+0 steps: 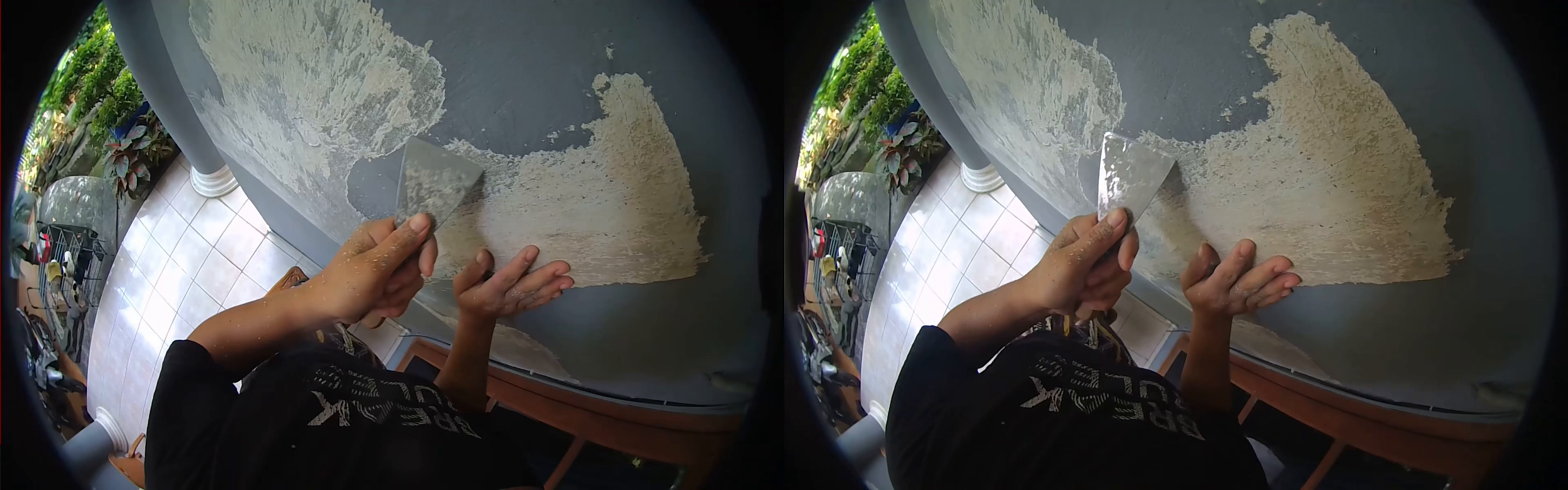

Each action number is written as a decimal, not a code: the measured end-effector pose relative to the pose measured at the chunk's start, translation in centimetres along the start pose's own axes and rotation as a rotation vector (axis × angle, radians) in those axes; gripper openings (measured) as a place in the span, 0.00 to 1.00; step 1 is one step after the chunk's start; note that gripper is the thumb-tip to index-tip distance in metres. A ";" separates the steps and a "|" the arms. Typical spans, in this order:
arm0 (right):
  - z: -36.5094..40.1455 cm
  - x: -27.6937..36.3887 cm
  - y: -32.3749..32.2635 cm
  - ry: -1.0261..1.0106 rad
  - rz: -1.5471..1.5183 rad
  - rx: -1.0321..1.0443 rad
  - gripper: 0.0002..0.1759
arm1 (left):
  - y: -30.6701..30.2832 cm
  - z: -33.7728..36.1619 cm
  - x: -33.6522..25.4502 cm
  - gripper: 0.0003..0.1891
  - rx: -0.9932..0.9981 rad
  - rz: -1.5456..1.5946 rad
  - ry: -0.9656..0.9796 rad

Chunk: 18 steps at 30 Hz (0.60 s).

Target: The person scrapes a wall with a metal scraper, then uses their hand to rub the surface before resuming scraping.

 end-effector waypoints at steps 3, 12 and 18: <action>0.0 0.2 0.0 0.005 0.012 -0.007 0.32 | 1.6 -0.8 -1.1 0.25 0.004 -0.038 0.060; 0.2 0.2 0.1 0.016 0.007 -0.031 0.31 | 1.4 -0.9 -0.1 0.24 -0.014 -0.040 0.051; 0.1 0.0 0.1 0.007 0.010 -0.031 0.31 | 1.1 -0.8 0.5 0.24 0.028 -0.023 0.051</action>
Point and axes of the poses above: each hand's wrist, its own z-axis away from the middle knuckle, its own y-axis out of the palm, x = y × z, the point moved 2 cm from there along -z, towards the middle knuckle, and after that the axes turned 1 degree about y, right-handed, at the moved point
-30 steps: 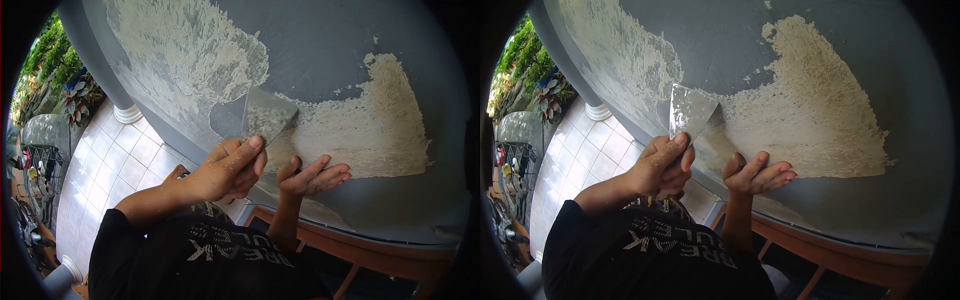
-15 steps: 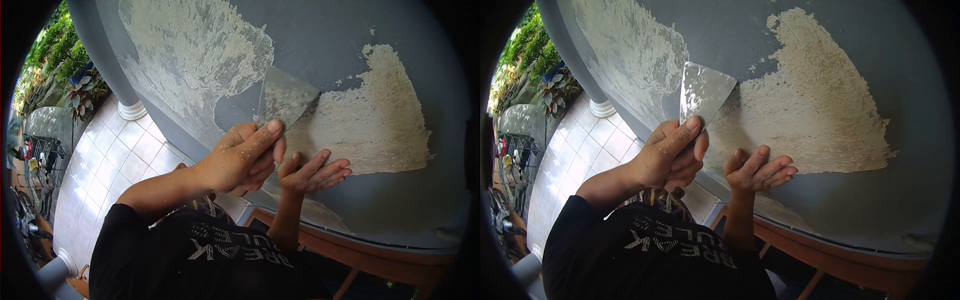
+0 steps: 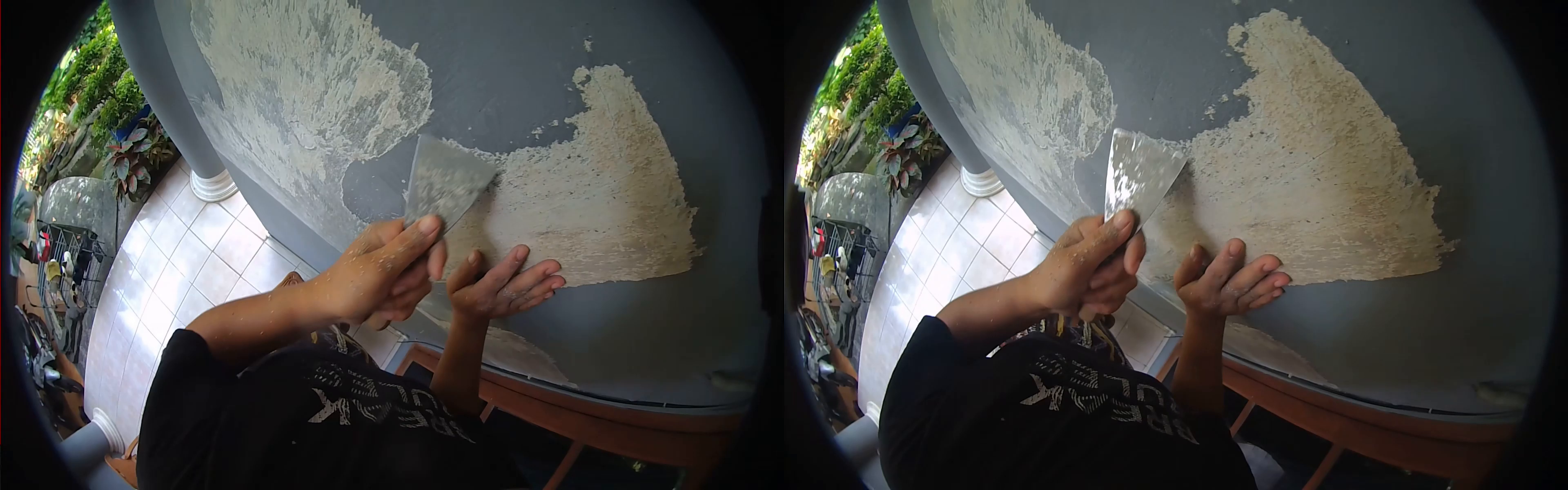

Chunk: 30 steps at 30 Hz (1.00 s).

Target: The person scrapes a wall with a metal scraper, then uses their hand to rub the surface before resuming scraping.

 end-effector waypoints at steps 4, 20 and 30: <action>0.1 0.2 0.2 0.010 0.002 -0.010 0.31 | 0.1 -0.1 -0.1 0.24 -0.018 -0.033 -0.021; 0.2 0.2 0.0 0.014 -0.002 -0.002 0.30 | 0.7 -0.3 -1.3 0.23 -0.034 0.009 0.038; 0.0 0.2 -0.1 -0.001 0.003 -0.005 0.31 | -0.8 -0.2 -2.0 0.24 -0.073 -0.077 -0.004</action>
Point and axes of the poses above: each hand's wrist, its own z-axis away from the middle knuckle, its own y-axis out of the palm, x = y × z, the point moved 2 cm from there along -z, towards the middle knuckle, and after that the axes turned 1 degree about y, right-handed, at the moved point
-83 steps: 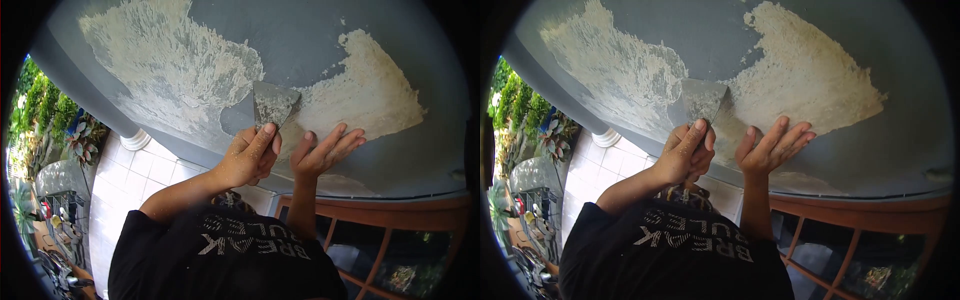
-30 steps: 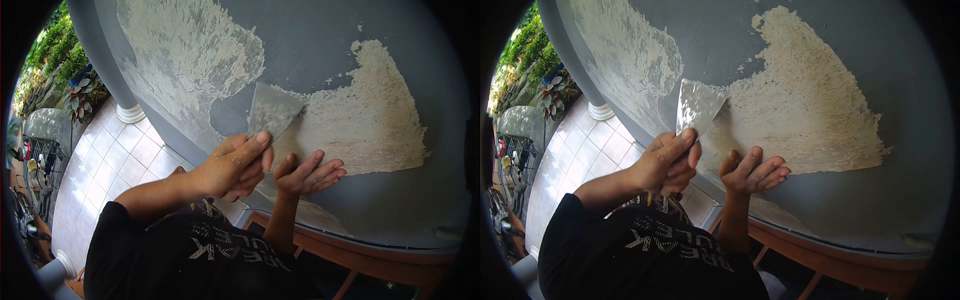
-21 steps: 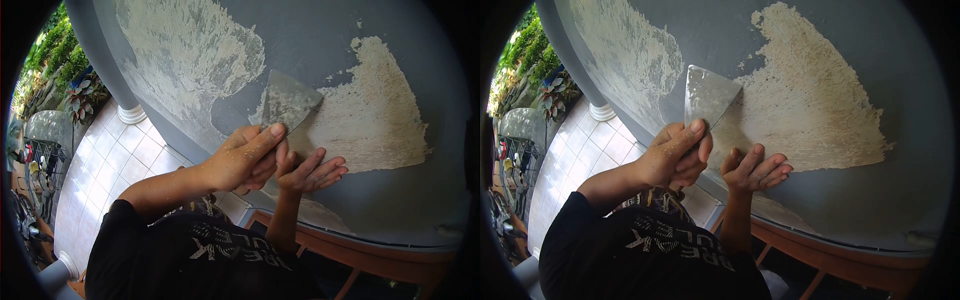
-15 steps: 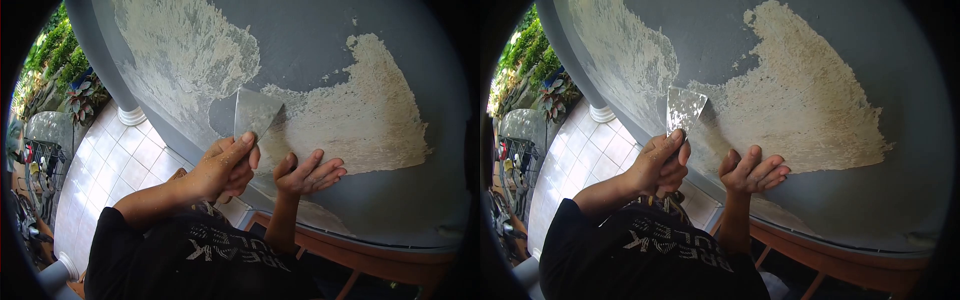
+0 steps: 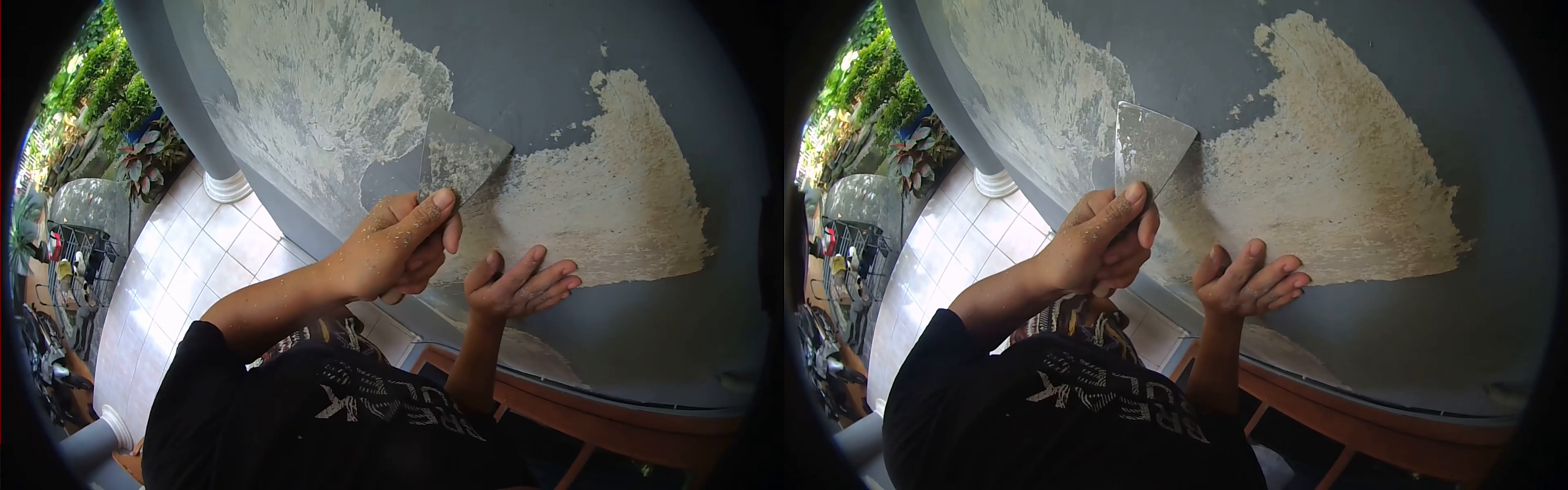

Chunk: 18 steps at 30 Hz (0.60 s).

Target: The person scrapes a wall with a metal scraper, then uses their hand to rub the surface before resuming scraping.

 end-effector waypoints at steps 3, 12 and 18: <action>-0.1 0.0 -0.1 -0.005 -0.012 -0.004 0.31 | -1.7 0.9 -1.0 0.25 -0.052 -0.067 0.016; -0.1 0.1 0.0 0.001 -0.003 -0.009 0.31 | -2.8 1.1 -5.3 0.25 -0.117 -0.360 0.023; 0.1 0.1 0.2 0.004 0.006 -0.025 0.31 | -4.7 2.9 -5.8 0.26 -0.307 -0.456 0.000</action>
Point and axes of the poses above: each hand's wrist, its own z-axis away from the middle knuckle, its own y-axis out of the palm, x = y × z, the point moved 2 cm from there along -z, towards the middle knuckle, and after that the axes turned 1 degree about y, right-handed, at the moved point
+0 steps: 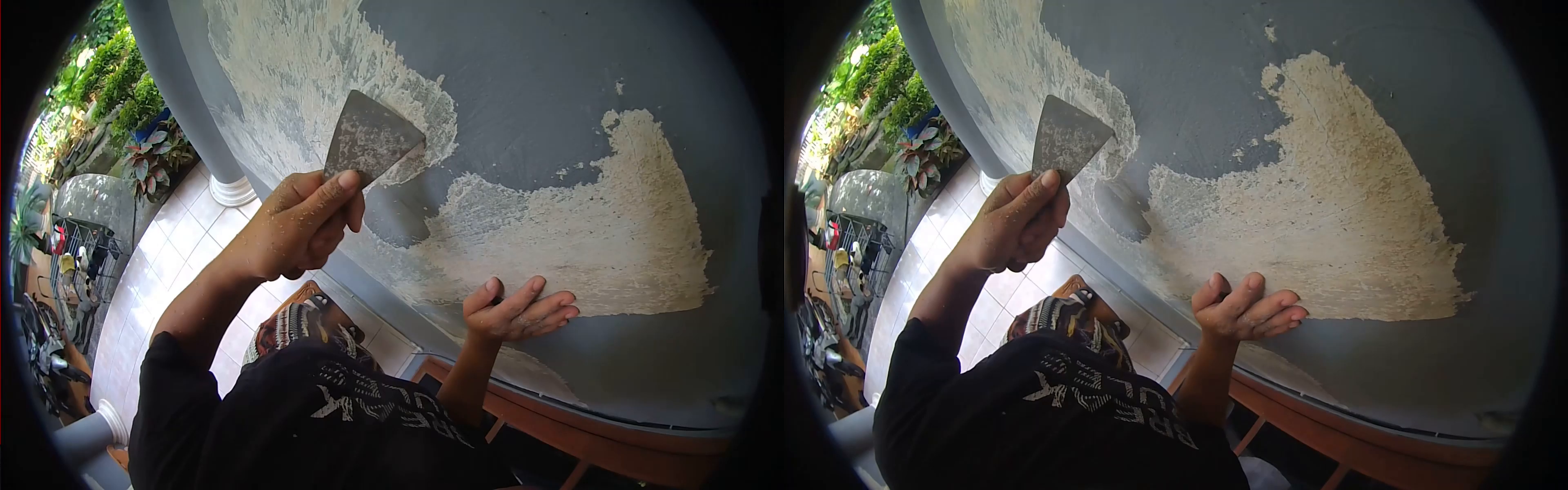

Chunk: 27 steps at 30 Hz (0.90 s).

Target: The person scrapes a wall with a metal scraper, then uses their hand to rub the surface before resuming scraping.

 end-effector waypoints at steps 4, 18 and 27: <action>0.2 0.0 0.0 0.009 -0.008 0.002 0.30 | 1.6 -0.2 -2.2 0.26 0.056 -0.126 0.053; 0.1 0.0 -0.1 0.012 -0.012 -0.013 0.29 | 0.5 0.3 -2.7 0.27 0.041 -0.222 0.018; 0.1 -0.1 -0.1 0.014 -0.025 -0.023 0.28 | 2.0 -0.1 -3.4 0.26 0.106 -0.271 0.081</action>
Point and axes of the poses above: each hand's wrist, its own z-axis away from the middle knuckle, its own y-axis out of the palm, x = y × z, the point moved 2 cm from there along -z, towards the middle knuckle, and after that the axes turned 1 degree about y, right-handed, at the moved point
